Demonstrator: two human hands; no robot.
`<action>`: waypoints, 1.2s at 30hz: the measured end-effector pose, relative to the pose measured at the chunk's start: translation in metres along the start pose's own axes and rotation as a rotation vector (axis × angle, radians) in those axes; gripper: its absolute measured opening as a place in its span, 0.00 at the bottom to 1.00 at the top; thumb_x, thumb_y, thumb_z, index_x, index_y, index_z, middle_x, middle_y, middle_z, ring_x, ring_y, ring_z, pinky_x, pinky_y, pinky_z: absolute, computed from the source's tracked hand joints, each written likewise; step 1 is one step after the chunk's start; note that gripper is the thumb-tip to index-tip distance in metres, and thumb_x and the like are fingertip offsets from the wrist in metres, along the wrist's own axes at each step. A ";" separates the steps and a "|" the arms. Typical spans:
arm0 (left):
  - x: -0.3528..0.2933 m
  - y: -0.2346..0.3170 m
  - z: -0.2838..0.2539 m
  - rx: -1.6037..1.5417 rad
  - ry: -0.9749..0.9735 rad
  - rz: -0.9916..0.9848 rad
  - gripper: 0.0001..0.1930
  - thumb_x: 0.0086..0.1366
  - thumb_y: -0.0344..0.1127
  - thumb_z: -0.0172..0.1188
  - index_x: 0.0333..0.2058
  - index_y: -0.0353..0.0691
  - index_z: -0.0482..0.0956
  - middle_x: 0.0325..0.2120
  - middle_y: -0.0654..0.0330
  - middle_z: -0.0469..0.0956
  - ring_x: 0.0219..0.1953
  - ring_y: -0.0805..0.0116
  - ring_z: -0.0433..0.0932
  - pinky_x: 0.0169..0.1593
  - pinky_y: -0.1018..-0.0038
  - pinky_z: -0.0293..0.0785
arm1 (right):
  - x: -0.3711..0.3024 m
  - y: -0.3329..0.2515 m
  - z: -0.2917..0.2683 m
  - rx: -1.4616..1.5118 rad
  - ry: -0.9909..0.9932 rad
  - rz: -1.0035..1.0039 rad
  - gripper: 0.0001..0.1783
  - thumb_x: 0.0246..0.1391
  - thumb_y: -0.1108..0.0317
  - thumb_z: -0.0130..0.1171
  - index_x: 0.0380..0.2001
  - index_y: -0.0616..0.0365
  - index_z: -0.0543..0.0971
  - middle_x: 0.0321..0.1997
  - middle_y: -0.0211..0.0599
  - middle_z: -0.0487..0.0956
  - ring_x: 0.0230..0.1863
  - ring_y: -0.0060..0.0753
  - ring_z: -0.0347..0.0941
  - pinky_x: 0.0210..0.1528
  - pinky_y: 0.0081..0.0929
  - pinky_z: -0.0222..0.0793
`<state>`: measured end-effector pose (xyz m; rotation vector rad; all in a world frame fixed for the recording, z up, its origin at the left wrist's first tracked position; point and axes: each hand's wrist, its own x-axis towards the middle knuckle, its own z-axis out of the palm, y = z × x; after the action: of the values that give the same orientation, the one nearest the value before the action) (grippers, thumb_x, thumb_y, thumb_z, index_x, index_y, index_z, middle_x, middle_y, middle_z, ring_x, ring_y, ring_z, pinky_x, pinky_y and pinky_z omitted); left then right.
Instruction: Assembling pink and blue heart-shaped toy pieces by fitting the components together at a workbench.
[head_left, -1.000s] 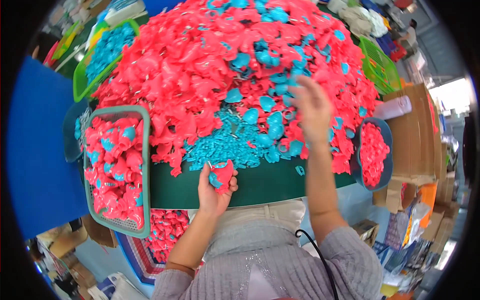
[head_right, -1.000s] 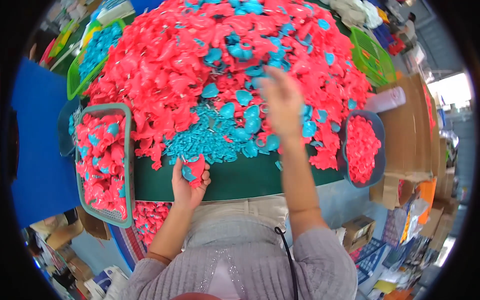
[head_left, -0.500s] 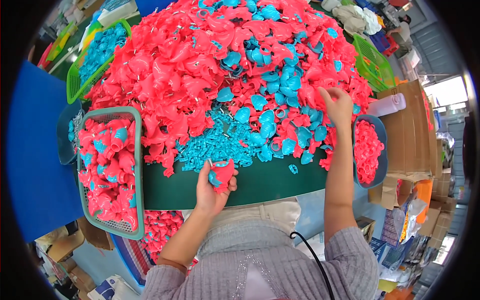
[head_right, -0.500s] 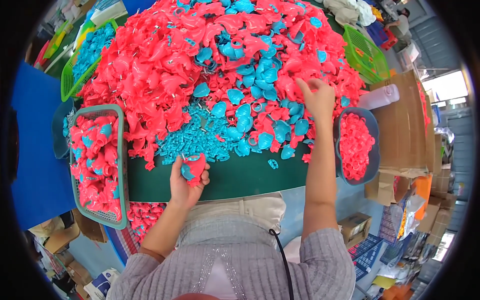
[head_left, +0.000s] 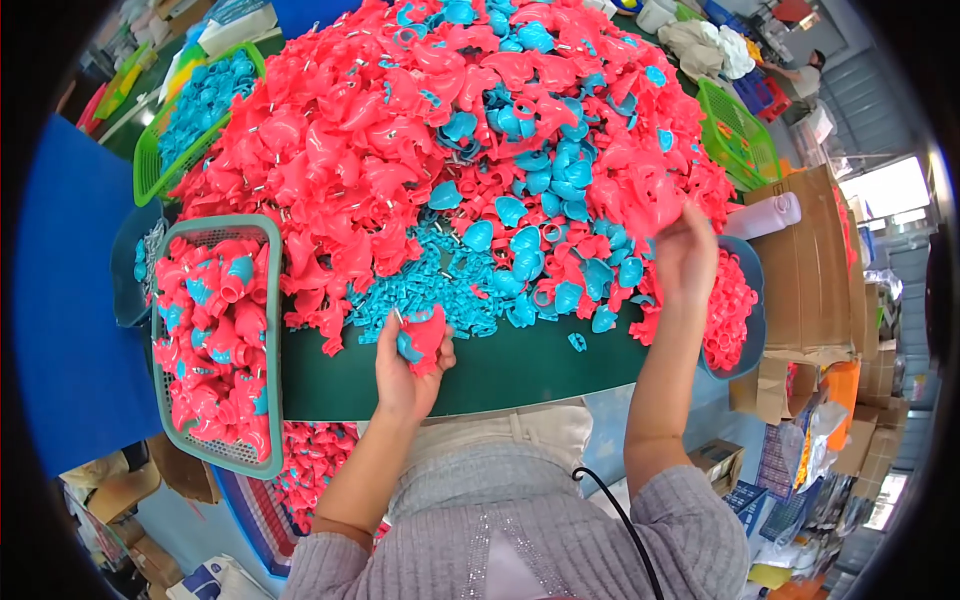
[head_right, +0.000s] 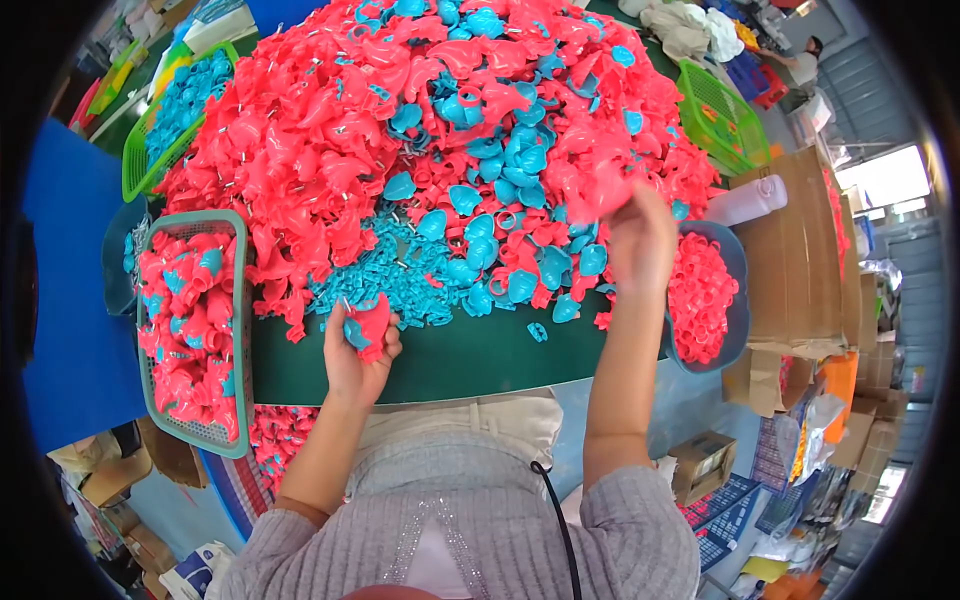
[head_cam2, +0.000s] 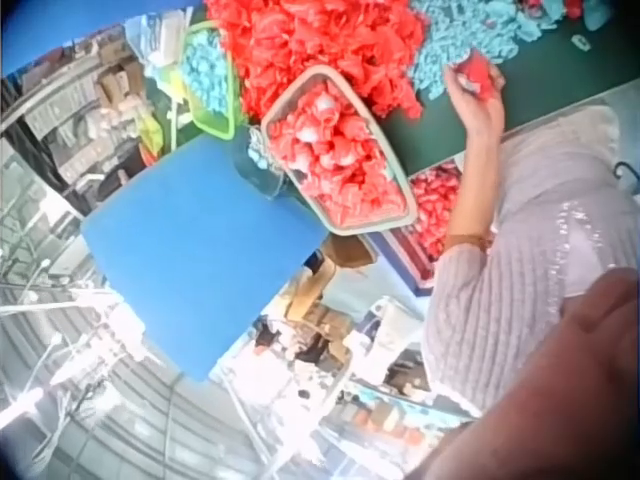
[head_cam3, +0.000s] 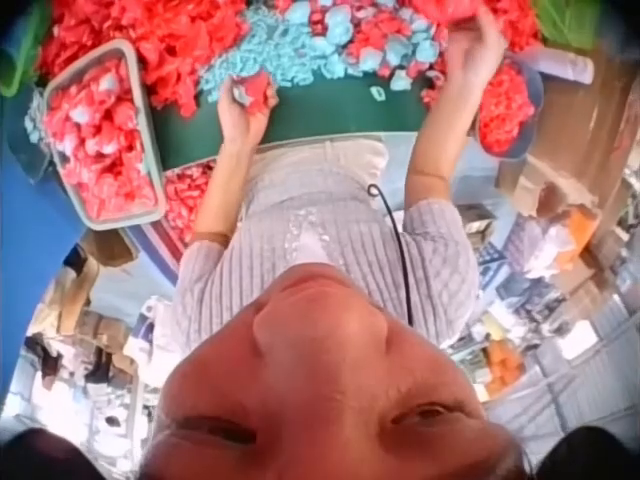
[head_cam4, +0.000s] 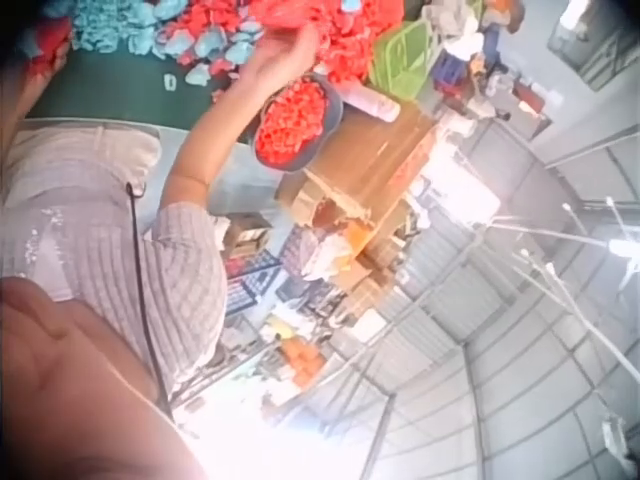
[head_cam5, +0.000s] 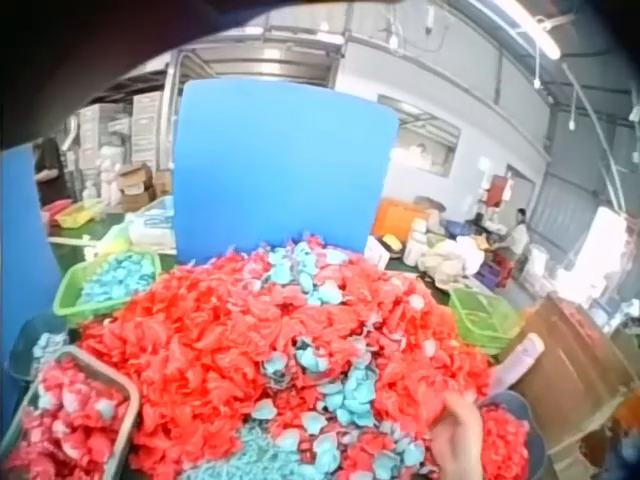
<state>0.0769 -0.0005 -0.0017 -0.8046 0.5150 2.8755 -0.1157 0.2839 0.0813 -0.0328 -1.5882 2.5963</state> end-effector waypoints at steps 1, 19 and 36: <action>0.005 0.001 0.005 -0.006 -0.014 0.039 0.28 0.65 0.58 0.44 0.43 0.35 0.72 0.33 0.51 0.77 0.29 0.64 0.76 0.34 0.70 0.73 | -0.021 0.007 0.022 0.092 0.017 0.113 0.09 0.59 0.70 0.50 0.37 0.63 0.77 0.33 0.36 0.79 0.32 0.26 0.74 0.35 0.23 0.68; 0.006 -0.005 0.052 0.058 -0.023 0.188 0.21 0.61 0.35 0.61 0.49 0.37 0.63 0.41 0.56 0.75 0.41 0.66 0.78 0.39 0.71 0.76 | -0.127 0.074 0.094 -1.116 -0.590 -0.491 0.29 0.35 0.67 0.72 0.44 0.63 0.77 0.53 0.46 0.72 0.52 0.45 0.69 0.52 0.36 0.64; -0.022 0.002 0.066 0.095 -0.187 0.174 0.29 0.71 0.56 0.26 0.48 0.38 0.67 0.44 0.55 0.74 0.45 0.66 0.75 0.49 0.67 0.75 | -0.133 0.052 0.110 -0.912 -0.781 -0.699 0.25 0.36 0.66 0.71 0.42 0.60 0.79 0.46 0.43 0.78 0.54 0.52 0.69 0.54 0.41 0.65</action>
<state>0.0629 0.0200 0.0633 -0.4932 0.7252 3.0141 0.0052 0.1497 0.0808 1.3019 -2.2779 1.2382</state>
